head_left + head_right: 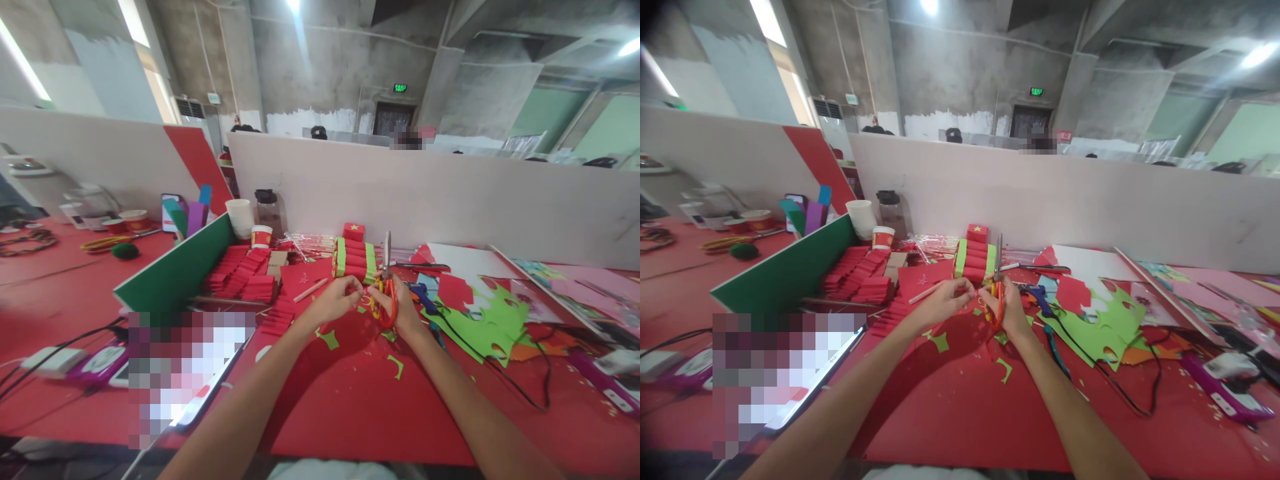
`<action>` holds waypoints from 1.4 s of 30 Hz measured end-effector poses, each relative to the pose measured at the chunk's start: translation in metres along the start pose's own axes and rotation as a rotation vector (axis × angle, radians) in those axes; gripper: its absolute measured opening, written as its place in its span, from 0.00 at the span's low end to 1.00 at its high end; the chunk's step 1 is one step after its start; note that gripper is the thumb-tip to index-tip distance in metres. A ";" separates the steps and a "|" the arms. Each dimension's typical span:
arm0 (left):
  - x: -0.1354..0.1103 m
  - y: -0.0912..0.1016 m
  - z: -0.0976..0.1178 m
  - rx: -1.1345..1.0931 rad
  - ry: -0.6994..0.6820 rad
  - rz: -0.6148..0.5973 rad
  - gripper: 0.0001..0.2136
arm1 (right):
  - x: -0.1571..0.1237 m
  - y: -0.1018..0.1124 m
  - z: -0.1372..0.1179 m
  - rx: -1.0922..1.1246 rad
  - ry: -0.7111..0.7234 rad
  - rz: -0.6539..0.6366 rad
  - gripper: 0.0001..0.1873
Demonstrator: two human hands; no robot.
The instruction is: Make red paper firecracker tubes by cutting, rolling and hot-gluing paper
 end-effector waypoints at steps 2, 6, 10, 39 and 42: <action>0.001 0.000 -0.002 0.004 -0.011 0.002 0.10 | 0.000 0.000 0.000 -0.010 0.002 0.003 0.21; 0.002 0.000 -0.004 0.007 -0.025 0.006 0.11 | 0.001 0.001 0.000 -0.024 0.000 0.017 0.21; 0.001 0.001 -0.001 0.016 -0.029 0.006 0.11 | 0.001 0.001 0.000 -0.025 0.005 0.020 0.21; 0.001 0.001 -0.001 -0.020 -0.021 0.015 0.09 | -0.001 -0.002 -0.004 0.004 -0.013 0.005 0.22; 0.002 0.003 -0.003 -0.047 -0.006 0.047 0.10 | -0.002 -0.003 -0.004 0.003 -0.019 -0.018 0.21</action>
Point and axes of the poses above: each hand's wrist, its own x-axis towards the middle knuckle, its own y-axis out of the back of the hand, z = x × y, the point moved 3 cm from there along x, towards the middle knuckle, and after that the axes turned 4 degrees about -y, right-handed, at the moved point
